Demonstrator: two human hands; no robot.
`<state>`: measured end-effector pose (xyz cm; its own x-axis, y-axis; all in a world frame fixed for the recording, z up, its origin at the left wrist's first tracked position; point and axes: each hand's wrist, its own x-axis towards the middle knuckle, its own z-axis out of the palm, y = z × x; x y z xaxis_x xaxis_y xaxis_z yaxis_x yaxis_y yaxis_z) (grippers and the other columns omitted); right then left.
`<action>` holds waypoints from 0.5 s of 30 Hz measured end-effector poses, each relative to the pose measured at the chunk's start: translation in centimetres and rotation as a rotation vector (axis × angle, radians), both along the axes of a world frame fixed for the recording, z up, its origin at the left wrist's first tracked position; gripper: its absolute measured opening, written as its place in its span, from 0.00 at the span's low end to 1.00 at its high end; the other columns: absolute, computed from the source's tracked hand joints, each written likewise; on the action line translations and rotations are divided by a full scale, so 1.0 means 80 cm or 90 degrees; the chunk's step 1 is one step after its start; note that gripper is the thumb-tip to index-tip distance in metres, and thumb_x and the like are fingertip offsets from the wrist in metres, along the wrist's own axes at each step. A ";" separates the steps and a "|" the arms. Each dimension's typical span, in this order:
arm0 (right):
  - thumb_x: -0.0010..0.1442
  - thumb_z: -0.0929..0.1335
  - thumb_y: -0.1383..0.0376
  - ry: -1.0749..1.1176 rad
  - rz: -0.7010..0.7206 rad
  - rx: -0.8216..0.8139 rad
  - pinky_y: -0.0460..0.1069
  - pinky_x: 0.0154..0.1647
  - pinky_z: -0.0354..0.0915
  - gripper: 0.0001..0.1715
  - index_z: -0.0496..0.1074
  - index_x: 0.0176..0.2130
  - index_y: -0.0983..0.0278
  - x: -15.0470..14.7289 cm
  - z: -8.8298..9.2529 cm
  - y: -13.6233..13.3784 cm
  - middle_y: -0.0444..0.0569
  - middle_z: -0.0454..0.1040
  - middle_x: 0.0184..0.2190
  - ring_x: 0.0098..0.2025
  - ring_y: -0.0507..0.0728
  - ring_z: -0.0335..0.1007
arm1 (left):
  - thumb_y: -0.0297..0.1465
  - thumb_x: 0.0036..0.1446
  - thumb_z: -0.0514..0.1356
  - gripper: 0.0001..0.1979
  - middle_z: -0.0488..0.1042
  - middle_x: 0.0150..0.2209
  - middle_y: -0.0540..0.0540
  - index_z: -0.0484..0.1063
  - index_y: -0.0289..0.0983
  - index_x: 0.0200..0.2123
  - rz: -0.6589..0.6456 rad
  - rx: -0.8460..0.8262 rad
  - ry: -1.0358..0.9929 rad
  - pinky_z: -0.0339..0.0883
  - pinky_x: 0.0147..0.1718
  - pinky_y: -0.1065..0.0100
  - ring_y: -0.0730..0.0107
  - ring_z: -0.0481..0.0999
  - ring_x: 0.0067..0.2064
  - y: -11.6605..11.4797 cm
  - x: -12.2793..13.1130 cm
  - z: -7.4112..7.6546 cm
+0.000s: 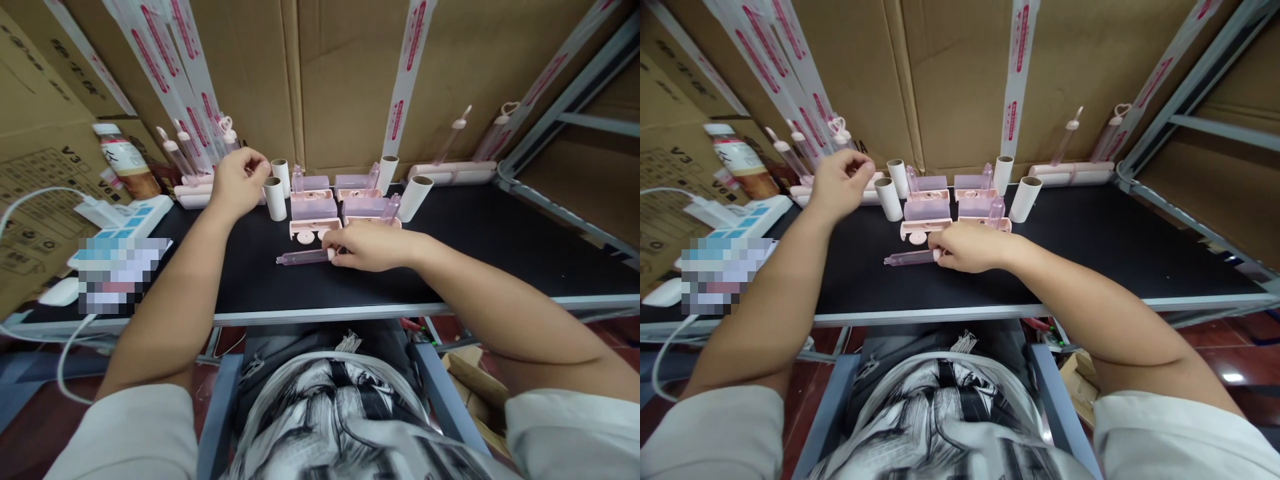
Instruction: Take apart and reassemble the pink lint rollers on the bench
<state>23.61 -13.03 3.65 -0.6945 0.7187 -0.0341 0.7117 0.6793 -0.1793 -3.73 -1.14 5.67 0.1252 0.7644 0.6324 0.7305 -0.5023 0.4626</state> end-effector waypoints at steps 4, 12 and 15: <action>0.68 0.70 0.66 -0.036 -0.010 0.011 0.52 0.37 0.59 0.06 0.79 0.44 0.61 -0.003 -0.004 -0.001 0.54 0.85 0.44 0.43 0.63 0.79 | 0.31 0.64 0.63 0.04 0.78 0.46 0.43 0.78 0.41 0.42 0.032 0.008 0.021 0.73 0.51 0.59 0.61 0.77 0.45 0.013 -0.002 -0.016; 0.68 0.72 0.64 -0.030 -0.026 0.028 0.53 0.43 0.66 0.18 0.79 0.57 0.63 -0.007 -0.005 -0.002 0.57 0.83 0.54 0.51 0.66 0.82 | 0.36 0.63 0.64 0.10 0.80 0.48 0.40 0.83 0.38 0.43 0.008 0.016 0.112 0.71 0.55 0.57 0.57 0.78 0.50 -0.017 0.019 -0.010; 0.67 0.74 0.63 -0.027 -0.032 0.016 0.54 0.45 0.67 0.20 0.79 0.57 0.63 -0.007 -0.006 -0.002 0.57 0.83 0.54 0.53 0.68 0.82 | 0.35 0.64 0.63 0.11 0.83 0.39 0.45 0.85 0.39 0.40 -0.164 -0.085 0.297 0.70 0.47 0.61 0.62 0.79 0.41 -0.048 0.033 0.001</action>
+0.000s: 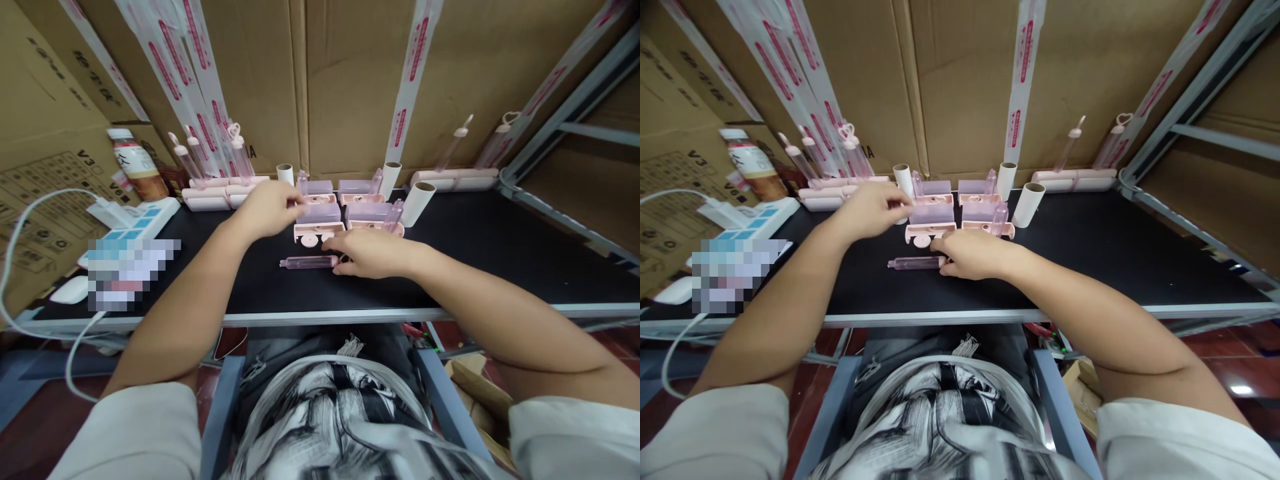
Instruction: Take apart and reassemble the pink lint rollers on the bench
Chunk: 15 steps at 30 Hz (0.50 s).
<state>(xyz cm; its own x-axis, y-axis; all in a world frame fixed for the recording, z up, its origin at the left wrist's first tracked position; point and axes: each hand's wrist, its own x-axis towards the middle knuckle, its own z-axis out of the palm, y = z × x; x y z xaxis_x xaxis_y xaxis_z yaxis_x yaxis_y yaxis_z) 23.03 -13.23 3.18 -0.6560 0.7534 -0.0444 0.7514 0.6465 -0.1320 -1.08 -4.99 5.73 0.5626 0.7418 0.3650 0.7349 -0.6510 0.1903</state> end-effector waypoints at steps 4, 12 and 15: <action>0.67 0.75 0.60 0.007 0.000 -0.010 0.54 0.47 0.68 0.21 0.79 0.57 0.63 0.001 -0.002 0.001 0.57 0.82 0.54 0.53 0.68 0.81 | 0.32 0.63 0.63 0.12 0.85 0.45 0.41 0.88 0.40 0.43 -0.076 -0.035 0.242 0.68 0.53 0.55 0.53 0.81 0.50 -0.030 0.020 -0.004; 0.67 0.76 0.58 0.031 0.010 0.013 0.54 0.47 0.68 0.23 0.78 0.59 0.63 0.006 0.000 0.002 0.57 0.82 0.55 0.52 0.67 0.81 | 0.32 0.64 0.64 0.10 0.82 0.48 0.36 0.87 0.38 0.39 -0.059 0.040 0.319 0.62 0.58 0.47 0.43 0.75 0.57 -0.027 0.031 -0.028; 0.67 0.76 0.58 0.053 0.013 0.017 0.54 0.47 0.68 0.25 0.77 0.60 0.62 0.007 0.002 0.001 0.56 0.82 0.58 0.53 0.67 0.81 | 0.32 0.64 0.63 0.10 0.83 0.48 0.36 0.87 0.39 0.36 -0.067 0.033 0.330 0.61 0.57 0.47 0.44 0.75 0.57 -0.027 0.031 -0.027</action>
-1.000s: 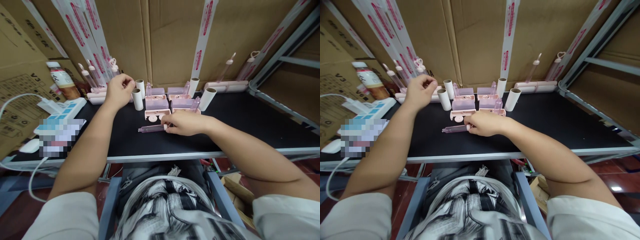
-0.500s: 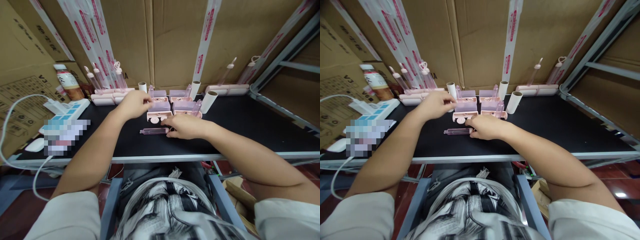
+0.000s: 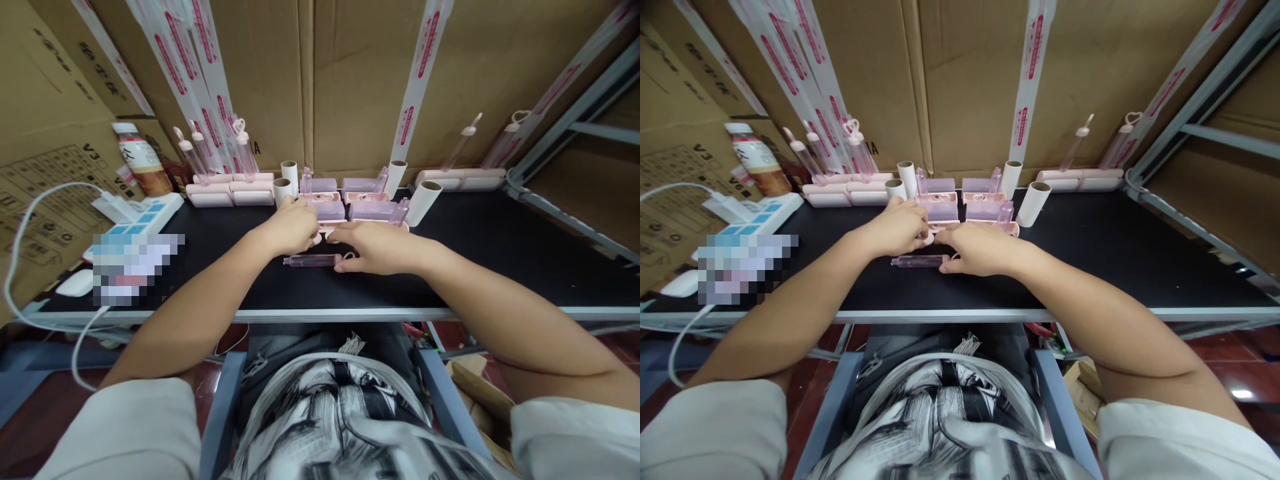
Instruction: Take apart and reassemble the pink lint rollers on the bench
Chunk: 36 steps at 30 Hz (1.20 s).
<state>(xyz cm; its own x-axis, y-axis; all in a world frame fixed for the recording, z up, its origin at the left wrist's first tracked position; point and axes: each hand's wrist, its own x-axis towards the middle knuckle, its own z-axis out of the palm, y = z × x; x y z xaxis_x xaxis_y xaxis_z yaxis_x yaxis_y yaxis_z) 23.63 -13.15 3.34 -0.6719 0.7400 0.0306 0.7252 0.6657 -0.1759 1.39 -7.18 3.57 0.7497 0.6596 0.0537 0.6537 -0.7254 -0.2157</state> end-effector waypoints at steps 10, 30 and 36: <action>0.71 0.69 0.64 0.217 -0.071 0.120 0.52 0.41 0.62 0.13 0.81 0.50 0.66 0.005 0.002 0.008 0.56 0.85 0.43 0.40 0.61 0.78 | 0.33 0.63 0.62 0.12 0.86 0.38 0.42 0.87 0.42 0.32 -0.019 -0.064 -0.019 0.63 0.55 0.52 0.51 0.80 0.49 -0.009 0.004 0.007; 0.66 0.70 0.66 0.318 -0.047 0.086 0.51 0.41 0.64 0.09 0.79 0.45 0.64 0.003 -0.007 0.014 0.52 0.84 0.40 0.38 0.58 0.76 | 0.35 0.59 0.66 0.07 0.84 0.34 0.48 0.83 0.38 0.36 -0.049 -0.226 -0.261 0.68 0.41 0.65 0.64 0.80 0.37 0.005 -0.009 0.017; 0.66 0.73 0.63 0.452 0.035 0.223 0.52 0.40 0.64 0.10 0.77 0.48 0.62 0.000 -0.014 0.022 0.51 0.81 0.42 0.37 0.57 0.72 | 0.48 0.53 0.75 0.24 0.81 0.39 0.46 0.70 0.38 0.38 -0.102 -0.485 -0.681 0.74 0.40 0.65 0.68 0.81 0.39 0.008 -0.005 0.015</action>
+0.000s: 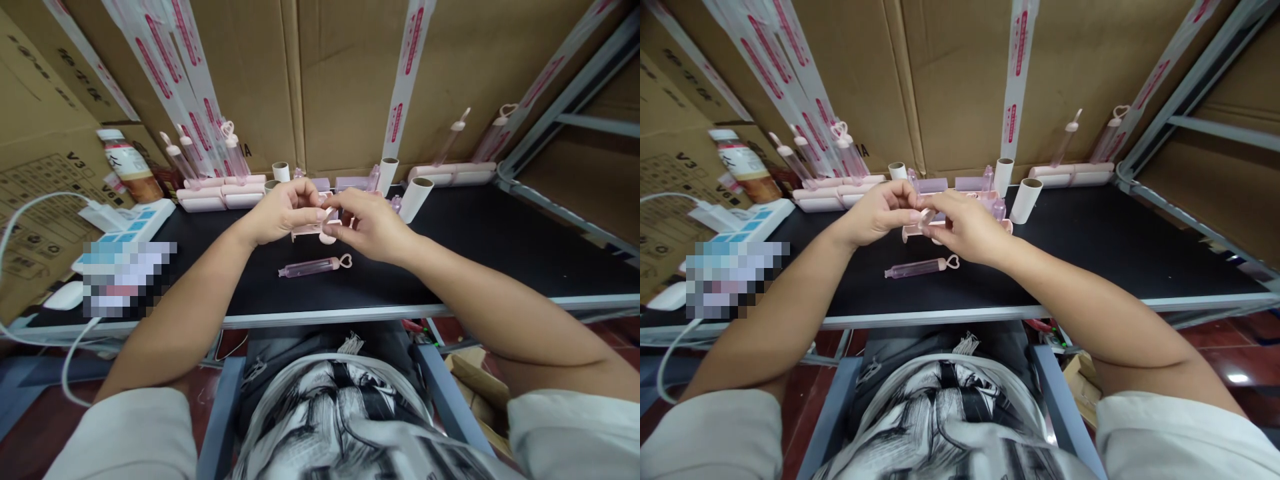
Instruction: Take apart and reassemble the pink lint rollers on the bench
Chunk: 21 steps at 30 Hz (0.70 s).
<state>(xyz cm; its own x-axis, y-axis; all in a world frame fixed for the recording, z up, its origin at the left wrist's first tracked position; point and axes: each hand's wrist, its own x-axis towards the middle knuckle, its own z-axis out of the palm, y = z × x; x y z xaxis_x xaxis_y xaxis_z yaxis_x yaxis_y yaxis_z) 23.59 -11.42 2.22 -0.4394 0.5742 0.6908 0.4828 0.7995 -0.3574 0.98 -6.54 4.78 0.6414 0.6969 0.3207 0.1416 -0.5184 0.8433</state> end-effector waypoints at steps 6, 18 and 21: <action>0.70 0.72 0.58 0.060 -0.029 -0.056 0.51 0.32 0.56 0.19 0.64 0.31 0.60 -0.002 0.000 -0.001 0.42 0.68 0.25 0.27 0.53 0.61 | 0.54 0.63 0.67 0.24 0.81 0.41 0.43 0.75 0.38 0.40 0.160 0.170 -0.004 0.75 0.48 0.60 0.62 0.80 0.44 0.025 -0.014 -0.001; 0.71 0.73 0.53 0.151 0.084 -0.234 0.49 0.29 0.67 0.16 0.75 0.37 0.62 -0.008 -0.002 -0.006 0.44 0.75 0.28 0.28 0.54 0.75 | 0.31 0.51 0.73 0.28 0.82 0.51 0.41 0.73 0.43 0.55 0.542 0.171 0.248 0.74 0.55 0.50 0.51 0.81 0.49 0.074 -0.054 -0.019; 0.71 0.72 0.57 0.131 0.068 -0.165 0.49 0.31 0.67 0.13 0.80 0.38 0.63 -0.007 -0.003 -0.004 0.45 0.77 0.30 0.28 0.53 0.73 | 0.31 0.48 0.74 0.27 0.81 0.44 0.44 0.72 0.42 0.52 0.564 0.159 0.218 0.74 0.54 0.51 0.53 0.81 0.47 0.081 -0.055 -0.021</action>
<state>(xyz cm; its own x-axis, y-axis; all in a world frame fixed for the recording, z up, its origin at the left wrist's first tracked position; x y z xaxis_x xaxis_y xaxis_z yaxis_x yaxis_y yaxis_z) 22.99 -11.70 1.97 -0.3731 0.7004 0.6085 0.2988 0.7116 -0.6359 -3.41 -0.05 3.13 0.0054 0.9079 0.4192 0.7815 -0.2654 0.5646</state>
